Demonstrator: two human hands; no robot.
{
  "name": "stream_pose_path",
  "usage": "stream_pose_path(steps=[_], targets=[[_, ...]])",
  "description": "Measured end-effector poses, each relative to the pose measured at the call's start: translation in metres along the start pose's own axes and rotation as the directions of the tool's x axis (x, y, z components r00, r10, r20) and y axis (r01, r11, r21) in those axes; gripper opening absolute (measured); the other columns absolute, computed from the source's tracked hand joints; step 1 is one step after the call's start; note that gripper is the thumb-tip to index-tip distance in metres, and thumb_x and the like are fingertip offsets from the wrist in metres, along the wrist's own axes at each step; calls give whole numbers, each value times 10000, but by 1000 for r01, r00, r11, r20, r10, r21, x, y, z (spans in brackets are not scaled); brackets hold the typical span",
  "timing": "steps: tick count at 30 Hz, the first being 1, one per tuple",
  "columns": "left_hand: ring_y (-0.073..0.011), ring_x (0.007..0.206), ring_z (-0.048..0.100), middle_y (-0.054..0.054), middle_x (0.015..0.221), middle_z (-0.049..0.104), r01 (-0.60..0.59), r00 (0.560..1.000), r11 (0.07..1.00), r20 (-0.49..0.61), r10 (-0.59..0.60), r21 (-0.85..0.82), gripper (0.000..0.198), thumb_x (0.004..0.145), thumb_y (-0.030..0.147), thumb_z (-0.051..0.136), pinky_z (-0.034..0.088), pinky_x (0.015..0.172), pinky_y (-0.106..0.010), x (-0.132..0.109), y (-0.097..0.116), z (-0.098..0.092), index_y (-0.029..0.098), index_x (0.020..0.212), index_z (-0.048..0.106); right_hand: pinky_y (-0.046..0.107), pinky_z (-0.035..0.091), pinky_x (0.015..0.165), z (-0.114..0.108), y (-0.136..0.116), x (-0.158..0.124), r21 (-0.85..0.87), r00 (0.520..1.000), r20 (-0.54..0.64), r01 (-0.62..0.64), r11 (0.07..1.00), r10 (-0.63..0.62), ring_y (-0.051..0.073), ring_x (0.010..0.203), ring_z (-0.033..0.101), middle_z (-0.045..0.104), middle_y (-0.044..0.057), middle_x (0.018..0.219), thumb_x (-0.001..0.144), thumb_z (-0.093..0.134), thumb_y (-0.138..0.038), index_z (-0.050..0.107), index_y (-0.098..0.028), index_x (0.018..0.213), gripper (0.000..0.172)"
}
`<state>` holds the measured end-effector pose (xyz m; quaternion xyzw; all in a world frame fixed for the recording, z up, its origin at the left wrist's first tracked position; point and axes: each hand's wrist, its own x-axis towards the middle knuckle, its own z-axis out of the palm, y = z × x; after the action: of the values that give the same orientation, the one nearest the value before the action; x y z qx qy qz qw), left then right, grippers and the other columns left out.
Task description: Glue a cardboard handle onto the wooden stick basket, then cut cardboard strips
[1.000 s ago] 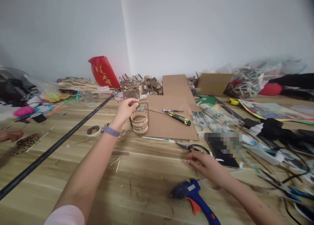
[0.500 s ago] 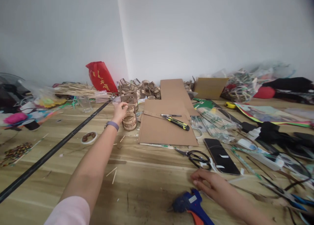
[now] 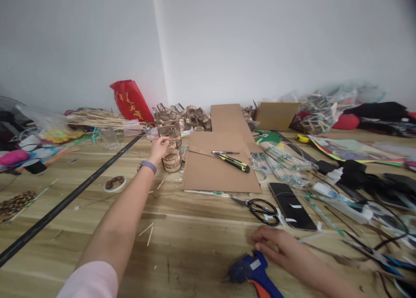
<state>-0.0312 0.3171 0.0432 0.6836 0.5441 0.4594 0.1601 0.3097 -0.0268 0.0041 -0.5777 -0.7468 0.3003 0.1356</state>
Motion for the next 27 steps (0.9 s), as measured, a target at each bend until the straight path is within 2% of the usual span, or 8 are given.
stream_pose_path(steps=[6,9,12,16,19,21,23,27], targets=[[-209,990,631,-89,1163,628,-5,1000,1000,28,6,-27,302,942,304,570,537,862,-419,-11,6,-7,151,1201,586,297,493,743,-8,2,10,-37,999,-27,25,999,-26,201,812,653,704,69,888,921,446,-348,653,-210,889,251],[-203,955,641,-86,1102,673,0,999,1000,46,1,-25,323,925,174,504,517,886,-381,-14,9,-8,148,1230,606,278,502,721,-13,7,19,-143,998,-63,20,989,-30,188,797,659,711,58,884,917,456,-332,660,-216,895,236],[-228,1085,602,-97,1182,656,-8,1000,1000,28,8,-2,427,876,133,489,464,980,-372,-16,12,-11,152,1292,581,309,497,791,-17,19,31,-279,990,-141,-28,960,-12,211,877,656,706,77,931,913,457,-291,667,-212,912,225],[-339,1381,325,-178,1403,483,9,995,997,-104,-1,81,530,848,160,522,227,1146,-522,-32,18,-15,127,1376,490,431,430,929,-24,37,46,-379,967,-250,-143,914,47,303,1039,608,674,176,1069,908,425,-236,665,-149,992,269],[-369,1464,74,-231,1532,243,29,983,990,-185,-3,140,579,893,190,479,66,1158,-591,-65,23,-9,100,1451,355,401,453,868,-27,46,54,-421,968,-234,-182,889,87,302,981,640,696,179,1025,862,462,-179,662,-136,987,240],[-335,1447,179,-214,1509,291,7,994,987,-112,11,158,522,904,207,495,140,1168,-536,-92,25,3,125,1412,405,343,470,811,-28,48,56,-435,975,-197,-177,883,98,268,923,668,715,149,992,835,483,-148,650,-150,1019,249],[-297,1354,379,-159,1380,485,-9,999,987,36,3,162,394,897,200,536,267,1141,-476,-118,23,18,167,1289,534,307,469,807,-28,48,58,-446,981,-170,-157,881,88,245,940,674,714,140,1042,813,495,-115,622,-154,1103,320],[-256,1057,612,-111,1109,642,98,944,977,293,-152,191,254,883,225,627,482,953,-460,-142,11,48,123,1115,616,283,464,829,-30,49,61,-466,990,-136,-107,878,49,227,990,666,705,131,1108,773,527,-94,622,-173,1146,393]])
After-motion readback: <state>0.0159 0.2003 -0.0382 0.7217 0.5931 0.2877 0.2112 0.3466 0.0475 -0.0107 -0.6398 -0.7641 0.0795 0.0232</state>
